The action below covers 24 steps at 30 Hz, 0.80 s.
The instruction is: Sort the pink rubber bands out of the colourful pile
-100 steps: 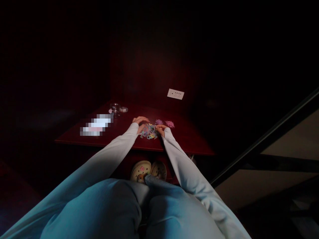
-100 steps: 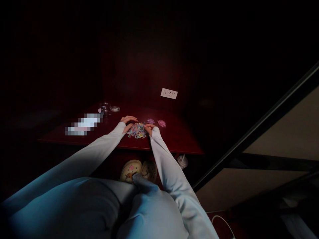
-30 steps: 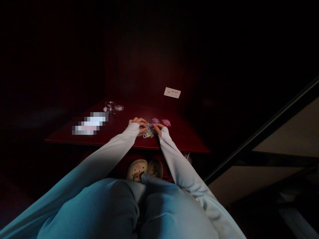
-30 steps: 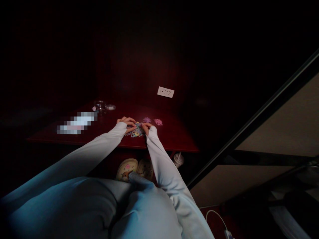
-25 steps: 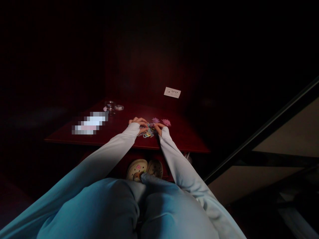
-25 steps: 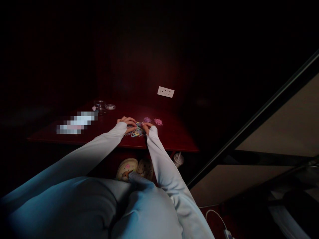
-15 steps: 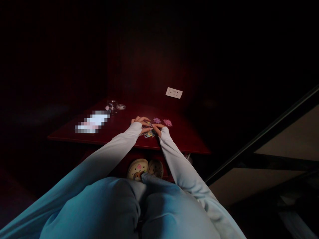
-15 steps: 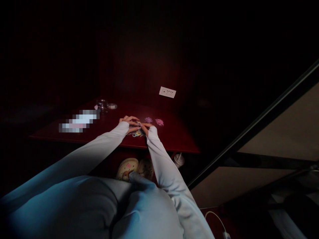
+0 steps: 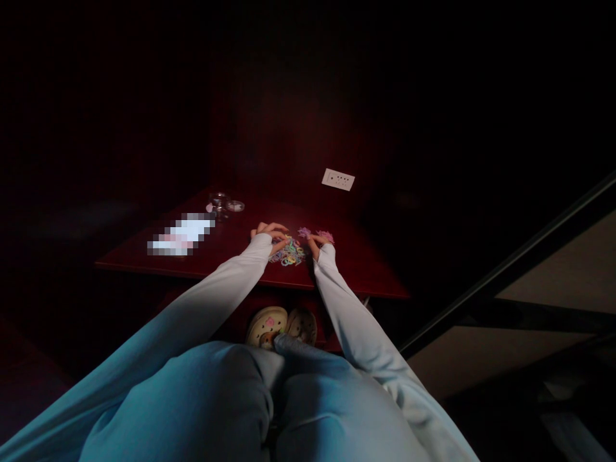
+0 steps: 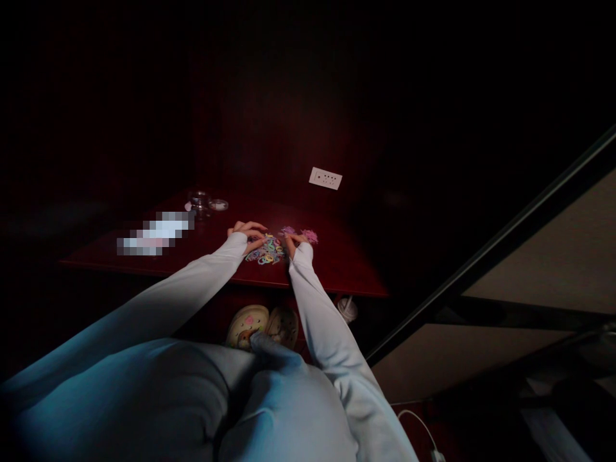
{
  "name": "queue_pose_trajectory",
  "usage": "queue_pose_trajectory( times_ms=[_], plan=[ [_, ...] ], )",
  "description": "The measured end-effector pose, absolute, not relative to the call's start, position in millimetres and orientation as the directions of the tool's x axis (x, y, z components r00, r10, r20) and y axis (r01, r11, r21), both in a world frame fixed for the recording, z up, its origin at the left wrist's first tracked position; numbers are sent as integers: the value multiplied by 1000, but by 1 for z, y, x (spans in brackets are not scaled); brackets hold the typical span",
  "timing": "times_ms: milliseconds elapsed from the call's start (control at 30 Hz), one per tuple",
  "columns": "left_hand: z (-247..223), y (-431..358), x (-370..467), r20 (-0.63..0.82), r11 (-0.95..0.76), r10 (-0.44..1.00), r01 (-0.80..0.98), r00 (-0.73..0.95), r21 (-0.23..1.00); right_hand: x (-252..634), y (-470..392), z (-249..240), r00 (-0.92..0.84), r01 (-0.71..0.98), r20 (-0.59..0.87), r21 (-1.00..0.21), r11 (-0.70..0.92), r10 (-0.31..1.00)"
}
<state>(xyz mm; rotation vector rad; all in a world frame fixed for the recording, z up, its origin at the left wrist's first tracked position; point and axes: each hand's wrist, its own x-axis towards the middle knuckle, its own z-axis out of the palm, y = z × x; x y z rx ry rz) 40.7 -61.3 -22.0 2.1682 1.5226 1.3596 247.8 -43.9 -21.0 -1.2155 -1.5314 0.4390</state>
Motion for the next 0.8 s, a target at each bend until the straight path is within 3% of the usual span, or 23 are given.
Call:
queue_pose_trajectory(
  times_ms=[133, 267, 500, 600, 800],
  plan=[
    [-21, -63, 43, 578, -452, 815, 671, 43, 587, 268, -25, -11, 213, 635, 509, -721, 278, 834],
    [-25, -58, 43, 572, -427, 820, 676, 11, 600, 273, -7, -3, 206, 810, 453, -576, 109, 867],
    [-29, -55, 42, 578, -445, 815, 688, 45, 573, 258, 12, -10, 102, 902, 452, -418, 109, 886],
    [-27, -59, 42, 576, -446, 816, 690, 53, 570, 255, 13, -13, 105, 904, 494, -409, 124, 863],
    [-25, -62, 47, 563, -366, 825, 720, -41, 589, 256, 6, -12, 178, 856, 496, -504, 114, 850]
  ],
)
